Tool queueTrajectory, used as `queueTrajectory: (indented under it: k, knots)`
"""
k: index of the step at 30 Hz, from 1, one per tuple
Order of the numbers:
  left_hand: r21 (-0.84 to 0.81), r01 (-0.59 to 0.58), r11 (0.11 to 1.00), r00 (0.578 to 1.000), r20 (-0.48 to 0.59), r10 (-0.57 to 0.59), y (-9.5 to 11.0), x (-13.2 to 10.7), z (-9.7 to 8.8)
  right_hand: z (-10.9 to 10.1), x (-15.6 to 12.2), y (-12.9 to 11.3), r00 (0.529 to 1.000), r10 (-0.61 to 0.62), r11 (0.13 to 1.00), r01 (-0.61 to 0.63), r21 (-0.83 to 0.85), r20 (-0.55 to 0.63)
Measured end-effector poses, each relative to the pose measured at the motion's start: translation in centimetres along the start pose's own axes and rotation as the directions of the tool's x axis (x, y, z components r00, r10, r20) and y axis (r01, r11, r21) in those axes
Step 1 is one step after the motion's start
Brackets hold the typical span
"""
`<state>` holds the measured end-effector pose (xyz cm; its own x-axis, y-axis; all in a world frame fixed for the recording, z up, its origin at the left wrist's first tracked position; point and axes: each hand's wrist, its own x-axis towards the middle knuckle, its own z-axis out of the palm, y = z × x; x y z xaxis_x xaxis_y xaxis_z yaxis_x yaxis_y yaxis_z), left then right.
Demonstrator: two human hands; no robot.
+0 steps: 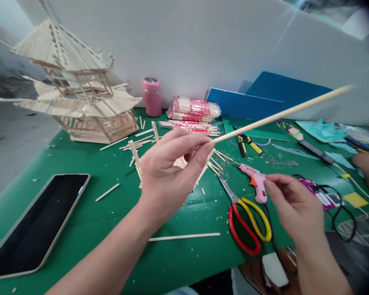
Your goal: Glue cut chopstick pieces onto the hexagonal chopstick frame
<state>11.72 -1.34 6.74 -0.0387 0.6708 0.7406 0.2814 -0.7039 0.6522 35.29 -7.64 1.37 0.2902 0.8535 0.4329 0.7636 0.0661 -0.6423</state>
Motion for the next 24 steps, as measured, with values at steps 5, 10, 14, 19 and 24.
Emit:
queueTrajectory:
  k: [5, 10, 14, 19, 24]
  knots:
    - [0.058, 0.038, 0.998, 0.999, 0.013, -0.039, 5.1, -1.4, -3.1, -0.9, -5.7, 4.2, 0.946, 0.064, 0.951, 0.039, -0.308, 0.318]
    - [-0.025, 0.58, 0.814, 0.766, 0.357, -0.535, 4.2, -6.7, -4.8, 0.1, -7.2, 5.7, 0.899, 0.112, 0.86, 0.126, -0.495, 0.423]
    - [-0.06, 0.977, 0.204, 0.207, 0.485, -0.85, 2.3, -11.4, -4.5, 0.7, -6.1, 5.5, 0.878, 0.137, 0.797, 0.176, -0.577, 0.458]
    - [-0.24, 0.971, 0.012, 0.129, 0.477, -0.869, 1.1, -13.6, -3.5, -0.6, -5.9, 5.5, 0.872, 0.232, 0.917, -0.049, -0.395, 0.432]
    - [-0.36, 0.931, -0.063, 0.141, 0.514, -0.846, 0.9, -12.9, -2.8, -3.6, -7.2, 4.8, 0.849, 0.234, 0.972, -0.211, -0.102, 0.474]
